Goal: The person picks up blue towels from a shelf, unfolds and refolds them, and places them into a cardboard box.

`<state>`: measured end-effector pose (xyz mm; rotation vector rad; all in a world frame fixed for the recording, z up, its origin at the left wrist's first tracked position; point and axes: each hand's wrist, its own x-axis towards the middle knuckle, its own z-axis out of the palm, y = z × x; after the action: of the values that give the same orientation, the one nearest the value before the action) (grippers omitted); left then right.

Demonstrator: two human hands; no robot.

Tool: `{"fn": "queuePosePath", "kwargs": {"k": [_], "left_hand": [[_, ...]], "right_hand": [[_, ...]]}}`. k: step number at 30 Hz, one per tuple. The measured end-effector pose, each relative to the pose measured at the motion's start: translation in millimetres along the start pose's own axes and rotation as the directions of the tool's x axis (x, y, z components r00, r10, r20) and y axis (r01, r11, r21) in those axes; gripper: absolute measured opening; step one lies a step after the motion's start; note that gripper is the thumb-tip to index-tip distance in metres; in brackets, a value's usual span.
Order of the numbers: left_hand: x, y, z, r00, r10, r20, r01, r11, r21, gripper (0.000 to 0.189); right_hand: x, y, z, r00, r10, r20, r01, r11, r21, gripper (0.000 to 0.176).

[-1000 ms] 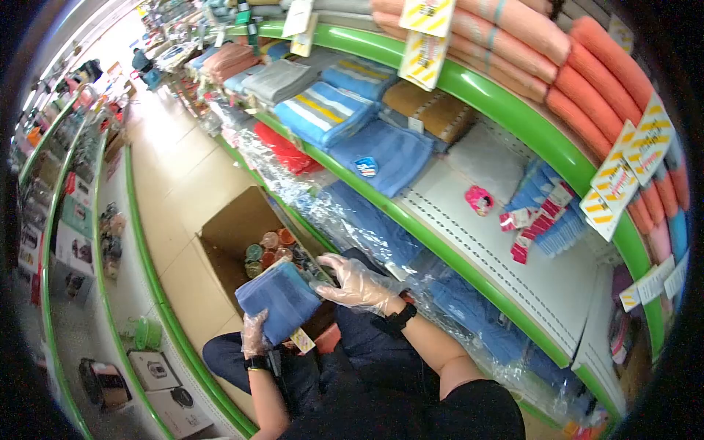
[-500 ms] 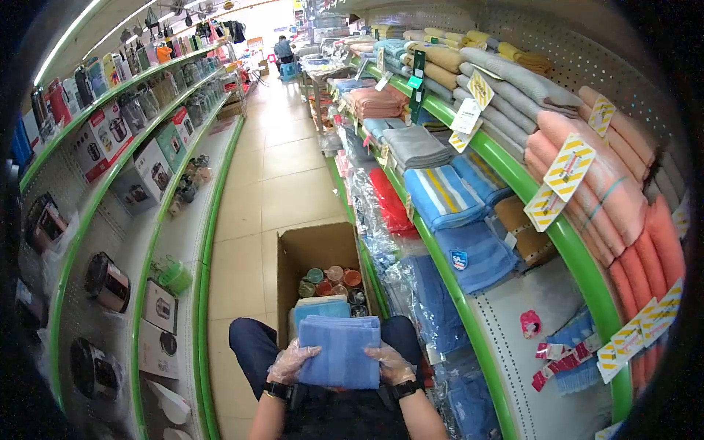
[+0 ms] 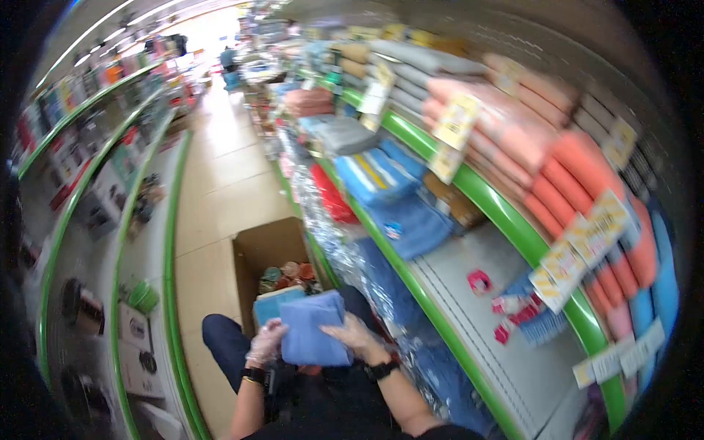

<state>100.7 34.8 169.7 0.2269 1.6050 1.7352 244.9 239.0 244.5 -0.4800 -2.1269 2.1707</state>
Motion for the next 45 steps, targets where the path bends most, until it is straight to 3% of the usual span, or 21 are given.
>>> {"fn": "queuePosePath", "kwargs": {"k": [1, 4, 6, 9, 12, 14, 17, 19, 21, 23, 25, 26, 27, 29, 31, 33, 35, 39, 40, 41, 45], "left_hand": [[11, -11, -13, 0.998, -0.062, 0.023, 0.065, 0.982, -0.175, 0.028], [41, -18, -33, 0.996, -0.061, -0.058, 0.044, 0.964, -0.261, 0.026], [60, -29, -43, 0.988, -0.094, -0.124, 0.046, 0.937, -0.346, 0.027], [88, -65, -61, 0.968, -0.157, -0.197, 0.051, 0.889, -0.455, 0.029], [114, -117, -76, 0.956, -0.220, -0.195, 0.101, 0.869, -0.484, 0.027], [115, -149, -83, 0.962, -0.190, -0.195, 0.057, 0.841, -0.538, 0.027], [104, -120, -62, 0.958, -0.202, -0.201, 0.040, 0.794, -0.606, 0.006], [100, -113, -56, 0.955, -0.233, -0.183, 0.078, 0.794, -0.603, 0.009], [89, -93, -37, 0.891, -0.282, -0.356, 0.020, 0.807, -0.590, 0.009], [107, -115, -63, 0.904, -0.260, -0.339, 0.017, 0.815, -0.579, 0.009], [139, -157, -98, 0.987, -0.159, -0.009, 0.108, 0.711, -0.695, 0.014], [115, -125, -67, 0.951, -0.094, -0.294, -0.135, 0.730, -0.670, 0.017], [117, -121, -64, 0.950, -0.103, -0.295, -0.130, 0.728, -0.673, 0.017], [120, -117, -64, 0.816, -0.004, -0.578, -0.229, 0.916, -0.329, 0.024], [110, -89, -54, 0.738, -0.002, -0.675, -0.185, 0.961, -0.206, 0.026], [108, -86, -62, 0.610, 0.381, -0.695, -0.027, 0.887, 0.462, 0.028], [105, -81, -58, 0.611, 0.370, -0.700, -0.030, 0.894, 0.447, 0.028], [97, -68, -53, 0.587, 0.327, -0.741, -0.025, 0.922, 0.387, 0.028], [99, -72, -58, 0.597, 0.320, -0.736, 0.010, 0.914, 0.405, 0.027], [101, -75, -62, 0.608, 0.312, -0.730, 0.044, 0.905, 0.424, 0.026], [107, -91, -73, 0.624, 0.287, -0.727, 0.010, 0.927, 0.375, 0.026]], "right_hand": [[-3, -23, -6, 0.997, -0.066, -0.038, 0.063, 0.996, -0.062, 0.041], [-18, -101, -38, 0.970, -0.178, -0.167, 0.182, 0.983, 0.006, 0.049], [-11, -117, -66, 0.907, -0.254, -0.336, 0.333, 0.920, 0.204, 0.050], [-1, -143, -109, 0.835, -0.226, -0.502, 0.390, 0.887, 0.249, 0.053], [41, -106, -164, 0.757, -0.142, -0.638, 0.503, 0.750, 0.430, 0.042], [60, -77, -183, 0.546, 0.052, -0.836, 0.515, 0.766, 0.384, 0.046], [61, -81, -181, 0.575, 0.163, -0.802, 0.479, 0.727, 0.492, 0.051], [63, -72, -183, 0.531, 0.137, -0.836, 0.475, 0.768, 0.428, 0.054], [64, -67, -185, 0.489, 0.105, -0.866, 0.464, 0.810, 0.359, 0.058], [72, -63, -182, 0.315, 0.046, -0.948, 0.532, 0.818, 0.217, 0.059], [81, -57, -200, 0.323, -0.021, -0.946, 0.484, 0.863, 0.146, 0.060], [80, -52, -205, 0.327, -0.086, -0.941, 0.436, 0.897, 0.069, 0.060], [78, -51, -201, 0.329, -0.083, -0.941, 0.427, 0.901, 0.070, 0.060], [79, -61, -188, 0.137, -0.144, -0.980, 0.299, 0.949, -0.097, 0.055], [87, -49, -198, 0.175, -0.168, -0.970, 0.415, 0.906, -0.082, 0.059], [90, -37, -199, 0.190, -0.173, -0.966, 0.519, 0.853, -0.051, 0.064], [88, -32, -210, 0.095, -0.223, -0.970, 0.269, 0.944, -0.191, 0.047], [89, -30, -224, 0.100, -0.178, -0.979, 0.144, 0.976, -0.163, 0.045], [83, -45, -219, 0.295, -0.058, -0.954, 0.452, 0.888, 0.086, 0.044], [76, -63, -210, 0.502, -0.010, -0.865, 0.646, 0.669, 0.367, 0.042], [53, -110, -194, 0.467, -0.152, -0.871, 0.617, 0.762, 0.198, 0.034]]}}
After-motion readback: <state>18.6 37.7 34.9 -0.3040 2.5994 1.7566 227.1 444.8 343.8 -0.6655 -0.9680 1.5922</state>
